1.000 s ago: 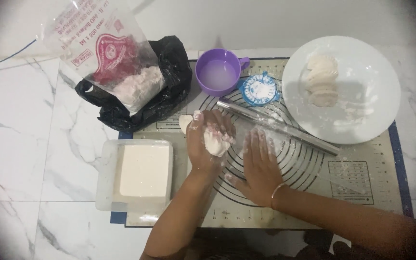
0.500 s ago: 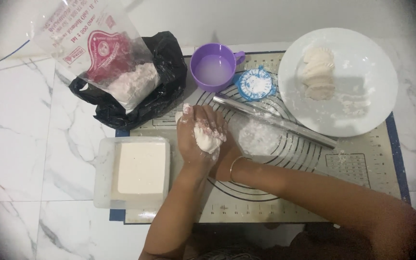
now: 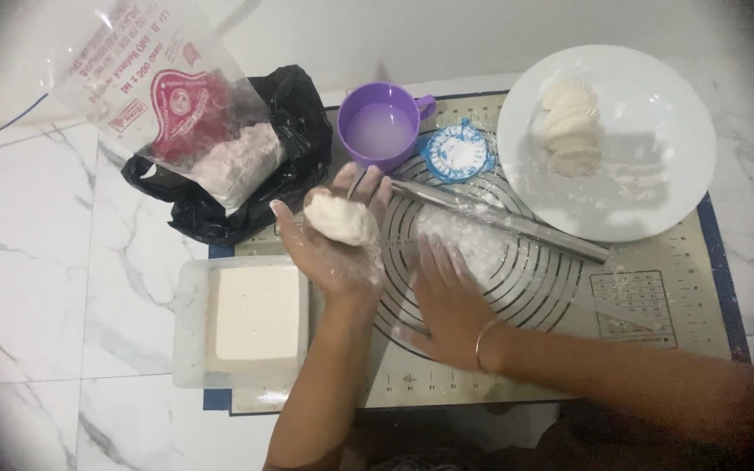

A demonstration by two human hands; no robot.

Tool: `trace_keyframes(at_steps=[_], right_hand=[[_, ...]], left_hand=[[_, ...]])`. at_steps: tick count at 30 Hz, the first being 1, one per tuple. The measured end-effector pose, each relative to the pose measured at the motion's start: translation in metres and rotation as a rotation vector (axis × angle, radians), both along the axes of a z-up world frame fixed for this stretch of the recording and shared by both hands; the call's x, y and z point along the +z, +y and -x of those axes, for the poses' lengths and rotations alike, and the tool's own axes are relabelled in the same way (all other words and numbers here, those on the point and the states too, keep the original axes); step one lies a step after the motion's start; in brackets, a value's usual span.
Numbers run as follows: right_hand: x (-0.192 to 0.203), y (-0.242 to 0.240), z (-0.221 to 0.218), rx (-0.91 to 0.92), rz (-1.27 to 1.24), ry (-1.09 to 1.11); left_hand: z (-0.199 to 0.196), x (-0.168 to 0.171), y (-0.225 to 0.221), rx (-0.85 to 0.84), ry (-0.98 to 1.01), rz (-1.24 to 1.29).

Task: The person is preparing small balls of dough, kneading them by hand, and placing them on a plate. They use a rolling pin and flour during the process.

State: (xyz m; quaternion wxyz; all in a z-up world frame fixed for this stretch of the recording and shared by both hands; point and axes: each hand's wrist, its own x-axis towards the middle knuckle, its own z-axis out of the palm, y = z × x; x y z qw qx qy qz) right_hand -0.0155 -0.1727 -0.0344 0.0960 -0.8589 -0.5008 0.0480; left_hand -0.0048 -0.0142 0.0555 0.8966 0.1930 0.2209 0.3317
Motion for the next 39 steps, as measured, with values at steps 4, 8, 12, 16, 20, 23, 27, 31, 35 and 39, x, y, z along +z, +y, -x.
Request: trace_keyframes(at_steps=[4, 8, 12, 16, 20, 23, 27, 31, 35, 39], right_hand=[[0.029, 0.012, 0.015, 0.040, 0.232, 0.071], [0.040, 0.040, 0.004, 0.100, 0.635, 0.139], [0.033, 0.065, -0.016, 0.112, 0.498, 0.156], [0.017, 0.069, -0.021, 0.029, 0.371, 0.318], [-0.001, 0.066, -0.025, -0.079, 0.223, 0.519], [-0.012, 0.063, -0.027, -0.139, 0.128, 0.647], [-0.003, 0.054, -0.022, -0.199, 0.024, 0.782], [0.013, 0.016, -0.001, 0.224, -0.093, 0.400], [-0.020, -0.015, 0.009, 0.746, -0.059, 0.238], [-0.030, 0.012, -0.005, 0.692, 0.167, 0.160]], left_hand=[[0.000, -0.005, 0.002, -0.128, -0.132, 0.086], [0.000, 0.006, -0.001, -0.274, -0.189, 0.038], [-0.005, -0.005, -0.004, -0.337, -0.184, 0.159], [-0.006, -0.021, -0.002, -0.384, -0.170, 0.280], [-0.004, -0.015, -0.008, -0.513, -0.274, 0.365], [-0.007, -0.048, -0.004, -0.665, -0.363, 0.264], [-0.010, -0.064, 0.000, -0.666, -0.341, 0.191], [-0.016, -0.081, 0.009, -0.859, -0.720, 0.237], [0.004, -0.012, -0.010, -0.662, -0.428, 0.053], [0.015, 0.025, -0.018, -0.572, -0.294, -0.153]])
